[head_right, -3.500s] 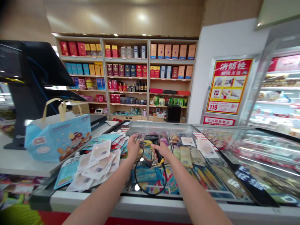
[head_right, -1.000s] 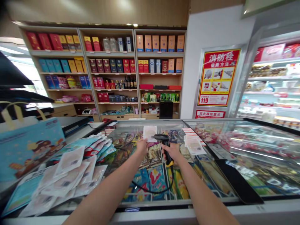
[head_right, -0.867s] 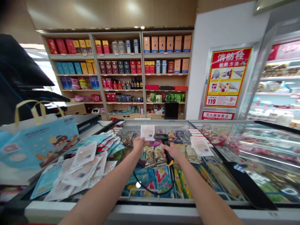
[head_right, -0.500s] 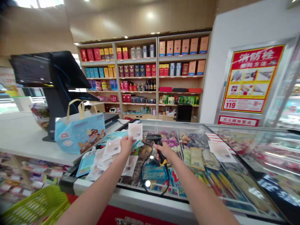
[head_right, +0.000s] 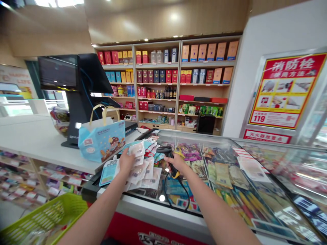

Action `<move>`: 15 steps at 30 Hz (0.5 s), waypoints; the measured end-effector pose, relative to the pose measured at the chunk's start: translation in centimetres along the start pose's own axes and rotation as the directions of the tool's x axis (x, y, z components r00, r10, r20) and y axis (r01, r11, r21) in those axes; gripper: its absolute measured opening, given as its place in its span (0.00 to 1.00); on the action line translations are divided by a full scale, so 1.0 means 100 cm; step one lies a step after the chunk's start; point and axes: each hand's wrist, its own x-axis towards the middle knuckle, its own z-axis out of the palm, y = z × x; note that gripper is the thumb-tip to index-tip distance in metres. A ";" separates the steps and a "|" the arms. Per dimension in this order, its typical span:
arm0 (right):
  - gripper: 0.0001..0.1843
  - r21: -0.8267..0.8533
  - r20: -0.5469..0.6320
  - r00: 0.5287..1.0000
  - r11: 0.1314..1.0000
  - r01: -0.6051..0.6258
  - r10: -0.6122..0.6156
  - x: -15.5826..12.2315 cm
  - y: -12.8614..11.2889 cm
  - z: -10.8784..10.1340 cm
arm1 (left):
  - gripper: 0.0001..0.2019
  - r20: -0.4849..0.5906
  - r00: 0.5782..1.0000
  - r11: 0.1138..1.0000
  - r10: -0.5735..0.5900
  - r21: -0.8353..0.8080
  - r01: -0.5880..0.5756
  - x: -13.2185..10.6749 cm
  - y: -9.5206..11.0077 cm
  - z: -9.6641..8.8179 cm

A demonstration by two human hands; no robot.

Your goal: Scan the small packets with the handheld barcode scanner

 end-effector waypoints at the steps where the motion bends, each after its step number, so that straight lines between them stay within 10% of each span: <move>1: 0.22 -0.005 0.000 1.000 1.000 -0.013 0.013 0.000 0.000 -0.001 | 0.24 0.011 1.000 1.000 0.002 0.006 -0.002 0.000 0.000 0.000; 8: 0.22 0.048 -0.111 0.994 0.999 0.019 -0.013 -0.013 -0.001 -0.029 | 0.16 -0.021 0.951 0.952 0.307 -0.001 -0.307 -0.017 0.029 0.024; 15: 0.21 0.111 -0.312 0.948 0.989 0.098 -0.059 -0.056 0.000 -0.097 | 0.14 0.340 0.787 0.857 0.514 -0.183 -0.481 -0.092 0.090 0.130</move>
